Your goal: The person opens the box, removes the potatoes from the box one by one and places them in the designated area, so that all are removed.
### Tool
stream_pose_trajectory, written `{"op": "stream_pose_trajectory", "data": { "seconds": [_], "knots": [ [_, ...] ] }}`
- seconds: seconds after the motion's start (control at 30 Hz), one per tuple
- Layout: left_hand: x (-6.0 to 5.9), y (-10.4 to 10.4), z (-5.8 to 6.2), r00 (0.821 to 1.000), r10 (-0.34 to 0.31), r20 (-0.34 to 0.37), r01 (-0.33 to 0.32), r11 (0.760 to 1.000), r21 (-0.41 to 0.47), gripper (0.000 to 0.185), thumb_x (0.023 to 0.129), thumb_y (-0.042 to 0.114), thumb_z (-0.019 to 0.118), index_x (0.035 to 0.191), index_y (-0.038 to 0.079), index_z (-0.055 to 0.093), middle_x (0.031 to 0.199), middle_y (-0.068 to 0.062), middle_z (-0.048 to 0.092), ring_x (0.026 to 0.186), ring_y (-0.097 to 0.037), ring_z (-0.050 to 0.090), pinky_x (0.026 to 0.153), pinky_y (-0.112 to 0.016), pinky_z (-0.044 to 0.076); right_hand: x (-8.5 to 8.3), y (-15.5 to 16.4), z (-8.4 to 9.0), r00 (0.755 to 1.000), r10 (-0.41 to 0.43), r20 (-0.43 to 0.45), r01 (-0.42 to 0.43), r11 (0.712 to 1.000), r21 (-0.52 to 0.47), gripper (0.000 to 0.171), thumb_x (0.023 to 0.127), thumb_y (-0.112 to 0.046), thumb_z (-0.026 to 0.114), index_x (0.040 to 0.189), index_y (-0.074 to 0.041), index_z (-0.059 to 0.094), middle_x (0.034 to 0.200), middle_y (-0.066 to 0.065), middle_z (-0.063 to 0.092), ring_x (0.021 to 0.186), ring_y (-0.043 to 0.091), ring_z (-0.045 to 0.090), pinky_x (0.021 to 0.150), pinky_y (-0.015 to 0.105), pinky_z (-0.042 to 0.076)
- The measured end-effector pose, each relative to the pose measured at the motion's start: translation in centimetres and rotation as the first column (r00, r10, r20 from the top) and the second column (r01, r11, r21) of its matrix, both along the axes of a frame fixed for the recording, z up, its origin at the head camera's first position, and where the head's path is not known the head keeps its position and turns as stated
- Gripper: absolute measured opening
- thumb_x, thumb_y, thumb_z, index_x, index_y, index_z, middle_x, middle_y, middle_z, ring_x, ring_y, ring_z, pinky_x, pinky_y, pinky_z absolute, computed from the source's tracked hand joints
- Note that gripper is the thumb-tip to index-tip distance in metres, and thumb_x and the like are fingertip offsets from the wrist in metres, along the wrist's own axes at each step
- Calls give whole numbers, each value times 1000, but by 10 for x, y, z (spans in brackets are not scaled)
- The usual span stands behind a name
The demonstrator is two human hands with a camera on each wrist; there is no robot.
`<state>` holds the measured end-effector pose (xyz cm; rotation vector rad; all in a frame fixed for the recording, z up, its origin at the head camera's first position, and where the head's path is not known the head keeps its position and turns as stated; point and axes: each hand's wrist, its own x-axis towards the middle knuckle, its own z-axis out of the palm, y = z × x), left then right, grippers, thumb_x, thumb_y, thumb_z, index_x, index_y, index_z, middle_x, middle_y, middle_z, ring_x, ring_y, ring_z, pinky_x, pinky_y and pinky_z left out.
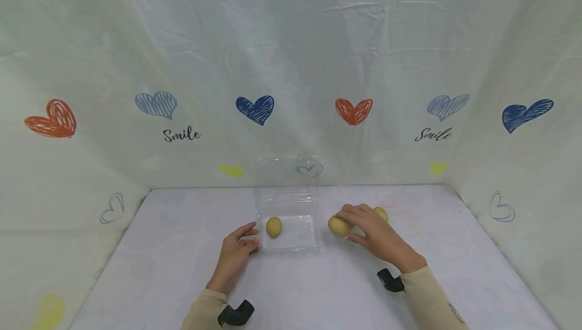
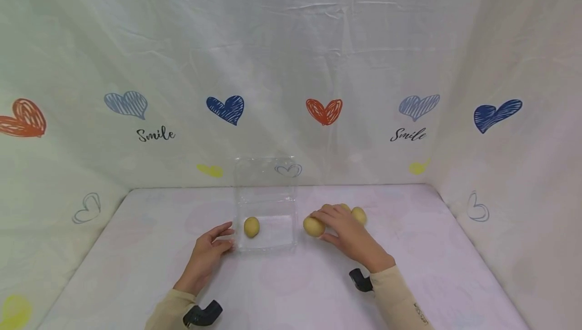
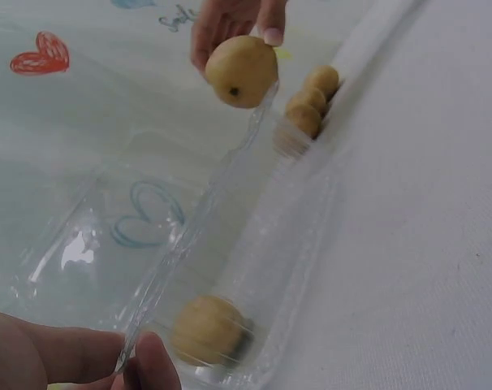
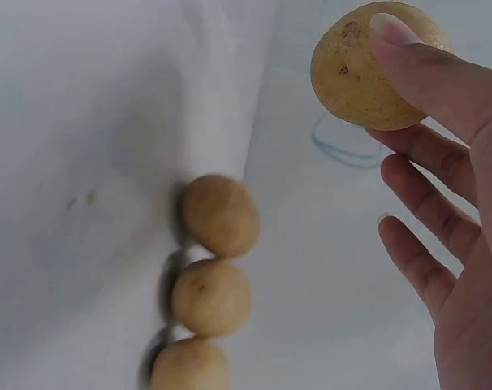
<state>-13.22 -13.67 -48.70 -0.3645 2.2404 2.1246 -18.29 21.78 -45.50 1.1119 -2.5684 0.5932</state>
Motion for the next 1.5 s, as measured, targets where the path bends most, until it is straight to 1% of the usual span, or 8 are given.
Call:
{"op": "stream_pose_trajectory", "data": {
  "seconds": [0.17,0.4,0.77,0.9,1.03,1.17,1.37,1.5],
  "knots": [
    [0,1,1,1000,4,13,-4,1000,-13,52,97,-12,62,147,-12,51,135,-29,58,89,-12,63,75,-21,59,3,16,-13,997,-20,-75,21,1000,19,66,68,-6,97,129,-7,71,127,4,73,110,24,63,91,46,55],
    [0,1,0,1000,15,19,-14,1000,-20,52,96,-13,62,147,-11,53,134,-27,59,88,-12,63,74,-21,59,12,31,-24,992,-123,-21,125,986,115,64,75,-13,95,133,-7,70,125,3,74,110,24,65,94,49,57],
    [0,2,1,999,24,21,-24,1000,-17,52,96,-13,63,147,-11,52,134,-27,59,89,-13,63,74,-21,60,16,34,-31,984,-172,-50,177,978,109,64,74,-12,95,132,-6,70,124,7,73,108,27,66,92,51,57],
    [0,2,0,1000,17,21,-17,1000,-20,52,97,-13,63,147,-12,52,134,-27,59,89,-13,64,75,-22,60,15,32,-29,979,-186,-83,189,982,26,47,74,-1,93,116,-8,75,112,3,75,101,23,67,84,46,58],
    [1,2,1,1000,21,16,-21,1000,-10,52,97,-13,63,147,-12,52,134,-28,59,92,-16,64,75,-23,60,12,28,-27,971,-193,-145,190,981,-30,38,71,6,93,100,-12,75,99,-2,75,91,19,67,78,42,58],
    [2,1,1,999,26,19,-25,1000,-7,51,97,-13,63,147,-11,52,134,-28,59,91,-14,65,75,-22,60,15,24,-30,977,-157,-145,158,987,-5,37,73,4,91,103,-11,75,102,-1,74,97,21,68,84,43,59],
    [1,1,1,1000,8,12,-8,1000,-7,51,97,-12,63,147,-12,52,135,-28,59,91,-13,64,75,-22,60,28,15,-32,994,15,-105,-14,1000,16,35,83,1,84,114,-16,80,109,-6,74,101,18,68,85,42,59],
    [0,0,0,1000,8,14,-8,1000,-5,51,97,-12,62,147,-12,51,135,-28,58,92,-14,64,75,-22,59,35,11,-30,991,102,-87,-100,994,34,46,81,5,79,120,-19,80,111,-6,72,102,18,66,85,42,57]
  ]
}}
